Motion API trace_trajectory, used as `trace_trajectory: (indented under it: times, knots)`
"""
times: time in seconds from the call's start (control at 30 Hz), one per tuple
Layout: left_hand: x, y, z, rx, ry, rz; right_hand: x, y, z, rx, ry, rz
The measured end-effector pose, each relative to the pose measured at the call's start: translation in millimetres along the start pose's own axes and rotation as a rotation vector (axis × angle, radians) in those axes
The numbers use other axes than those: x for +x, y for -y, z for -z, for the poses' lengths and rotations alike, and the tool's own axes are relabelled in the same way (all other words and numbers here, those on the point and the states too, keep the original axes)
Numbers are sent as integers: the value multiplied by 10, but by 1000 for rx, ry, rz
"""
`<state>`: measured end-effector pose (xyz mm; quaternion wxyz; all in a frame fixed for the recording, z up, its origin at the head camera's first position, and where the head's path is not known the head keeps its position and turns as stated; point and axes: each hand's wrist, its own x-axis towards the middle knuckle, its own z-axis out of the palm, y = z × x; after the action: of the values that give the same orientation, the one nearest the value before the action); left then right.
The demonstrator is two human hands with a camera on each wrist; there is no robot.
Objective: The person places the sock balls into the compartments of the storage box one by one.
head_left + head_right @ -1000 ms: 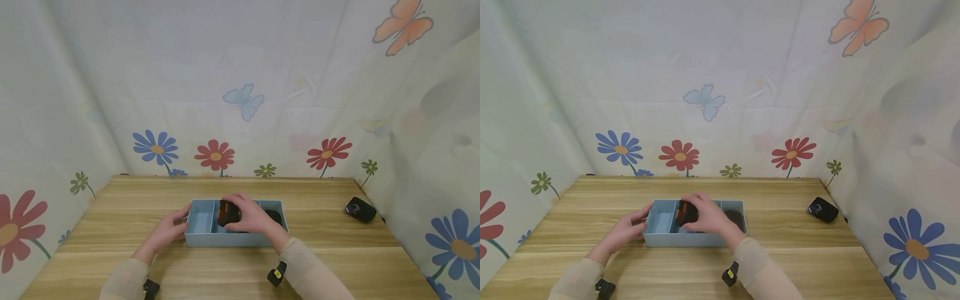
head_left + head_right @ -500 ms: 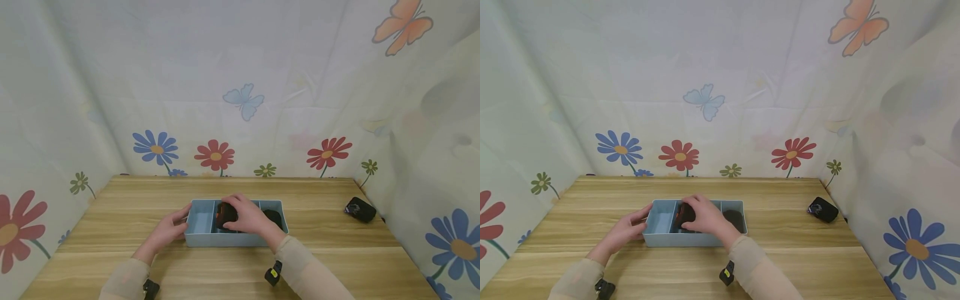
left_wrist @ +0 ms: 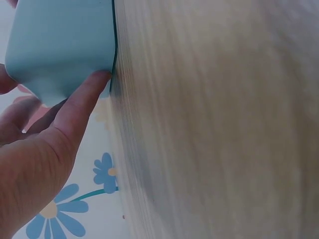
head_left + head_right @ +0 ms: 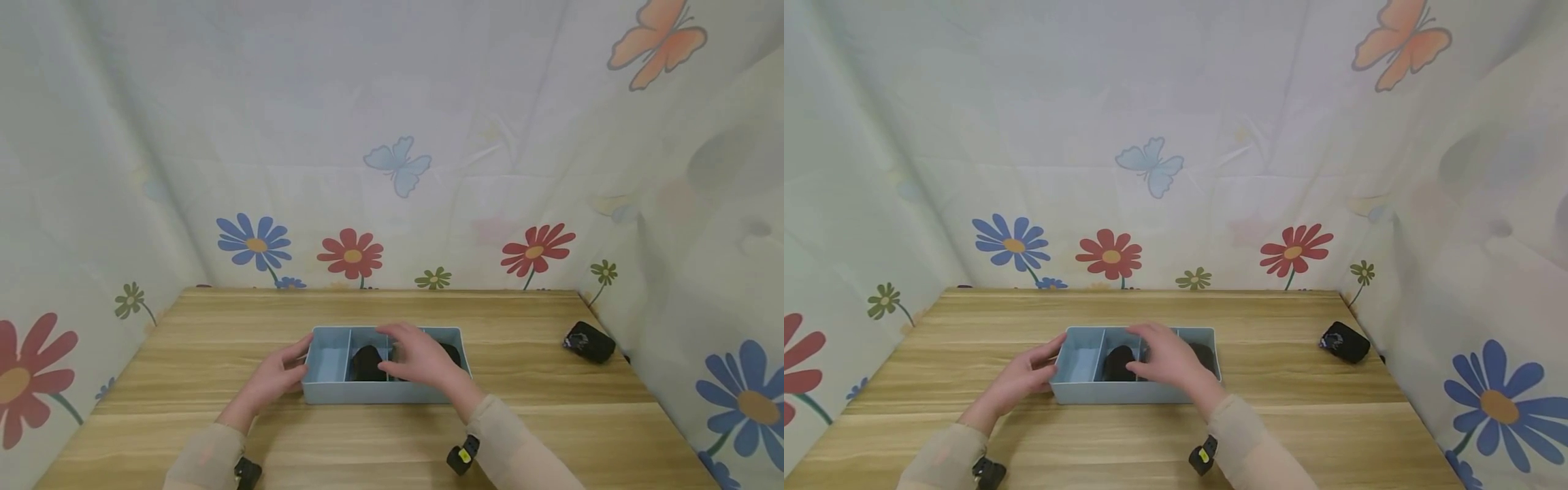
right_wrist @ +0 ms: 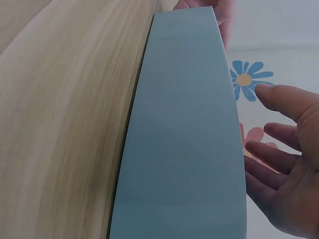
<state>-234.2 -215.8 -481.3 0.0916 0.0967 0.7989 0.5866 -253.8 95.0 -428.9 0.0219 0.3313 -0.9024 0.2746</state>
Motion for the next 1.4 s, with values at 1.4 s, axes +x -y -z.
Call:
trace_trajectory:
  times: [1.4]
  knots:
    - [-11, -13, 2, 7, 9, 3, -857, -889, 454, 229, -357, -217]
